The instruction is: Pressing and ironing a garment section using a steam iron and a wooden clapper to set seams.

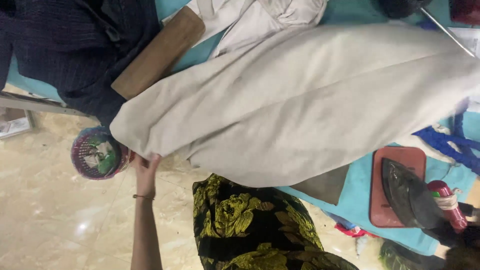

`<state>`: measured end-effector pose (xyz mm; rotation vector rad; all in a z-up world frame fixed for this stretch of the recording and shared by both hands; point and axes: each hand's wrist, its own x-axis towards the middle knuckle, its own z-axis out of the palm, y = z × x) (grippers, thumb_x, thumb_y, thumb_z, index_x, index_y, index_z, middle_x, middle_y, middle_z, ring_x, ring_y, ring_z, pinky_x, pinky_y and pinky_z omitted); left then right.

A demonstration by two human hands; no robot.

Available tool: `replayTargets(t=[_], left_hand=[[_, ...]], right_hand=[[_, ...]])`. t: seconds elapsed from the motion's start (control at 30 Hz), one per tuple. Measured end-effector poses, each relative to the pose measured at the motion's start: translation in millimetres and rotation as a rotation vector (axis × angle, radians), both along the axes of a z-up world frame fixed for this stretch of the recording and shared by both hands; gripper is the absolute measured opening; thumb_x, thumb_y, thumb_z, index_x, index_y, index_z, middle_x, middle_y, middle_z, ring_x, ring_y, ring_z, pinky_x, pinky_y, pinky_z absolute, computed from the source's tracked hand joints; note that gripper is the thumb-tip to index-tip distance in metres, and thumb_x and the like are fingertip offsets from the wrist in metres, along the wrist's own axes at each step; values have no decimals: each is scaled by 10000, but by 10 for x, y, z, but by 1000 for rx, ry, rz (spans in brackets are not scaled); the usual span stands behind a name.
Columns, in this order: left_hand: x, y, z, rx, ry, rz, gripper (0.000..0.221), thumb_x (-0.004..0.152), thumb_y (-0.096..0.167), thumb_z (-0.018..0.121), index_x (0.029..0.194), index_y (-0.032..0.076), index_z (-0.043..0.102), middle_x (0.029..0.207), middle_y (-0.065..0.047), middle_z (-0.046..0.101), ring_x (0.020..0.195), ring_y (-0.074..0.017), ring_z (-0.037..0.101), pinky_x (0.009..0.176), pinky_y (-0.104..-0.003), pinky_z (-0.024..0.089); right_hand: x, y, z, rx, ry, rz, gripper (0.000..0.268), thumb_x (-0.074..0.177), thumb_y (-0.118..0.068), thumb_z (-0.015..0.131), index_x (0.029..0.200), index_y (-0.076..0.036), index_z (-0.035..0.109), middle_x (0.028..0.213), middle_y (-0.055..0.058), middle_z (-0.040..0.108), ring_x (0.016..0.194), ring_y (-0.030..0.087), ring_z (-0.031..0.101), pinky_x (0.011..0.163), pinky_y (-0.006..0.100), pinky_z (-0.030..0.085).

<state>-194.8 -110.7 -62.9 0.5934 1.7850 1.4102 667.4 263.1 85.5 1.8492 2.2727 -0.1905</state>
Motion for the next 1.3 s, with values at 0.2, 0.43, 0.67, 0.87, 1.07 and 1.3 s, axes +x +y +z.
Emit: replayTargets(t=[0.2, 0.43, 0.67, 0.87, 1.07, 1.3], left_hand=[[363, 102, 234, -40, -169, -34, 658, 906, 168, 772, 1454, 21, 438, 1299, -87, 492, 1162, -175, 510, 1084, -424, 427], [-98, -195, -133, -130, -135, -177, 686, 720, 31, 874, 1357, 58, 619, 1181, -79, 680, 1071, -174, 626, 1008, -394, 468], [30, -65, 326, -242, 29, -433, 484, 807, 60, 829, 1262, -2, 677, 1154, -212, 703, 1075, -296, 655, 1026, -522, 485], [-355, -110, 798, 57, -494, -107, 684, 910, 335, 506, 1558, 139, 404, 1535, -91, 485, 1336, -260, 489, 1041, -432, 429], [-429, -636, 453, 11, -539, 27, 670, 903, 327, 530, 1547, 155, 461, 1430, -43, 579, 1280, -215, 560, 1042, -361, 459], [-203, -799, -45, -384, -212, 30, 414, 1002, 287, 589, 1363, 97, 517, 1282, -82, 602, 1140, -232, 590, 825, -409, 496]], right_hand=[[-2081, -1526, 297, -382, -18, -382, 657, 946, -523, 524, 1357, -31, 673, 1197, 277, 739, 1168, 496, 672, 1097, 536, 474], [-2919, -2414, 21, -226, 1263, -951, 936, 1012, -507, 570, 1478, 234, 240, 1516, 475, 263, 1389, 599, 337, 1091, 690, 292], [-3014, -2327, -196, 110, 1652, -904, 380, 1031, -169, 684, 1396, -136, 583, 1278, 25, 651, 1213, 204, 633, 1124, 410, 427], [-3029, -2600, 552, 112, 1934, -824, 537, 972, -147, 618, 1487, -233, 497, 1565, 23, 523, 1426, 211, 514, 1184, 401, 467], [-1965, -3599, -412, 14, 184, -486, 591, 941, -118, 625, 1524, -86, 529, 1122, 254, 730, 942, 420, 717, 774, 514, 612], [-2747, -3586, -150, -128, 1075, -1200, 320, 971, -240, 606, 1210, -49, 513, 1107, 68, 601, 912, 169, 487, 705, 333, 378]])
